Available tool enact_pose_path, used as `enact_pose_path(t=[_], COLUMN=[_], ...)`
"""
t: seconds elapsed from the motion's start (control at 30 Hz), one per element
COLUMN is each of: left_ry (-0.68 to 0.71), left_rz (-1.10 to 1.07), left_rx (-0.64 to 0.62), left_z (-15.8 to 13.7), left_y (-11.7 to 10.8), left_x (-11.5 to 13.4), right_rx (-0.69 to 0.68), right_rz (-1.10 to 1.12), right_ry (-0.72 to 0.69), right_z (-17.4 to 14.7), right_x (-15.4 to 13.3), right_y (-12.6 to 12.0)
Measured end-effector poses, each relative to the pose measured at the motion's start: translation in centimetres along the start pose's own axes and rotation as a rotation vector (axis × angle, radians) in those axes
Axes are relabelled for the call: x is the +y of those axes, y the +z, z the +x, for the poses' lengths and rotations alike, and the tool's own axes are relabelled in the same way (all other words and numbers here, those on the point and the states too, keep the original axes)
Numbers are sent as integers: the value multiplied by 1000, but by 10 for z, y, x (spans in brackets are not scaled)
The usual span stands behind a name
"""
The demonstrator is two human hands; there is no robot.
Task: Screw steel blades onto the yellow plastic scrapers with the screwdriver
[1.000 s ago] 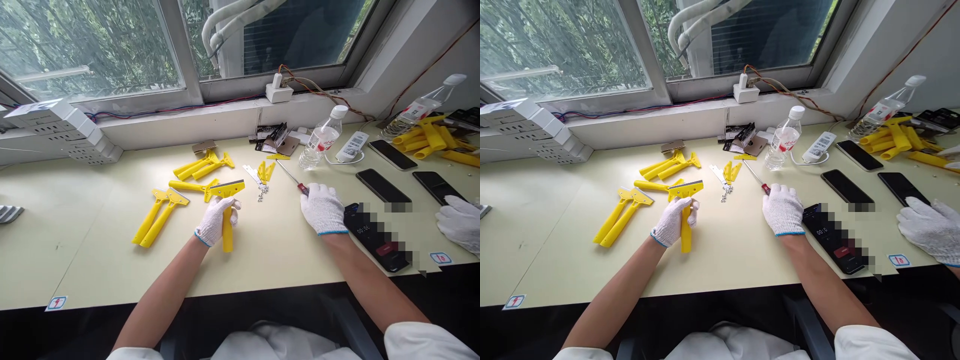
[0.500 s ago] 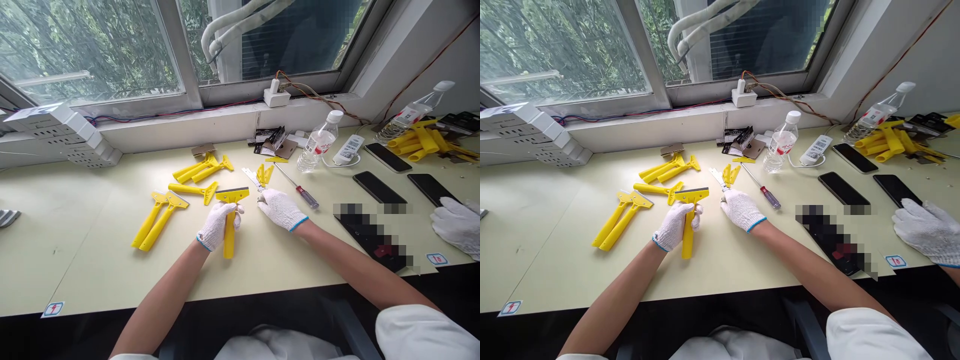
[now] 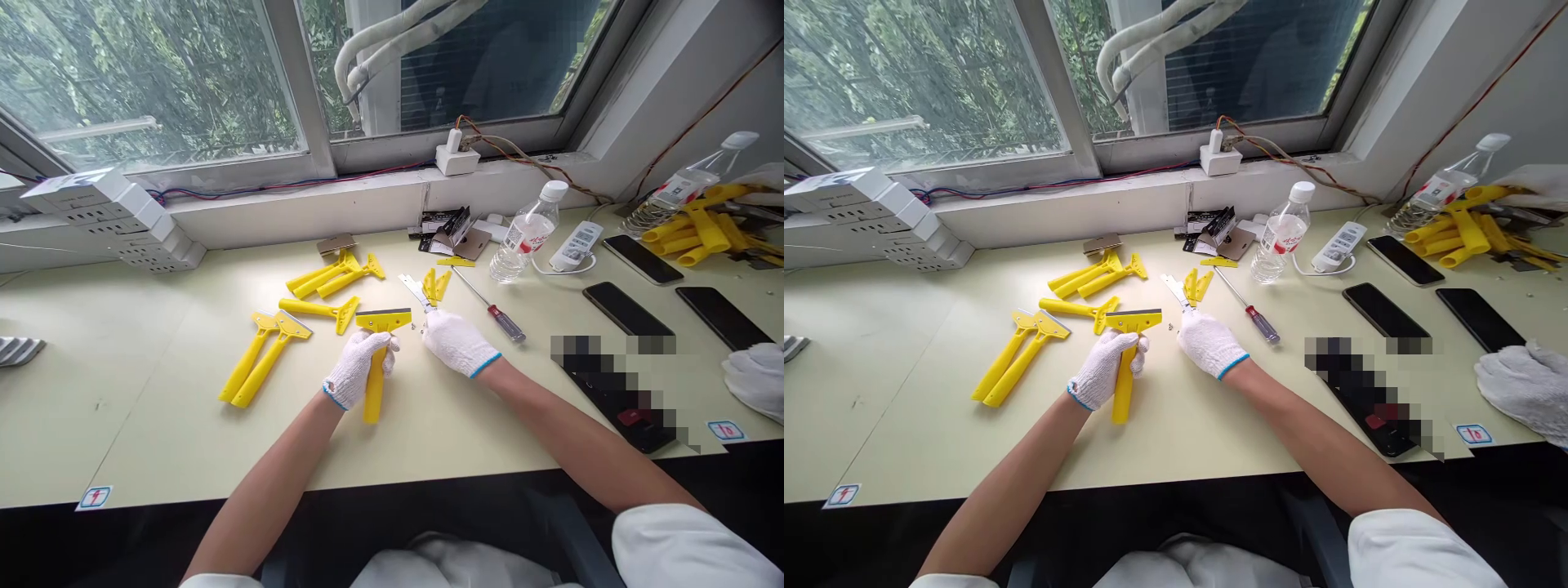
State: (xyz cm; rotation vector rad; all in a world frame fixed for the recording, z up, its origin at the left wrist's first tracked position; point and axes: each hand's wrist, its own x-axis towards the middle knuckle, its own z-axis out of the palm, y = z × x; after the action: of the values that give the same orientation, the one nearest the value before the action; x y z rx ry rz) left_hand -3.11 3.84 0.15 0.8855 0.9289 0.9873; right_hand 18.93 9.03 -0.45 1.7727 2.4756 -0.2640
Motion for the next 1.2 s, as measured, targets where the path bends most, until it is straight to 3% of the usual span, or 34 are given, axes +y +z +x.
enact_pose_path(t=[0.1,0.23,0.3,0.4,0.53,0.6,0.67,0.8,0.9,1.2], left_ry=[-34,58,226,619,1004,1100,1165,1247,1268,1255], left_rz=[5,171,391,841,1275,1361,1406,1466,1492,1494], left_rx=[-17,-21,-55,-181,-253,-241,-228,-208,-217,-185], left_z=[-4,-14,-19,-24,-22,-20,-18,-16,-15,-14], left_y=[3,8,8,5,0,-1,-3,-8,-11,-13], left_x=[1,5,10,17,17,13,9,5,5,1], right_rx=[84,121,73,-40,-246,-253,-170,97,230,200], right_rz=[307,1092,1316,1478,1359,1230,1111,931,837,876], right_ry=[-97,-363,-444,-506,-539,-564,-633,-810,-868,-899], right_z=[-10,-27,-35,-42,-48,-49,-48,-46,-46,-46], right_x=[6,5,2,1,6,9,10,12,15,26], right_y=[-6,-6,-6,-15,-29,-32,-31,-26,-23,-24])
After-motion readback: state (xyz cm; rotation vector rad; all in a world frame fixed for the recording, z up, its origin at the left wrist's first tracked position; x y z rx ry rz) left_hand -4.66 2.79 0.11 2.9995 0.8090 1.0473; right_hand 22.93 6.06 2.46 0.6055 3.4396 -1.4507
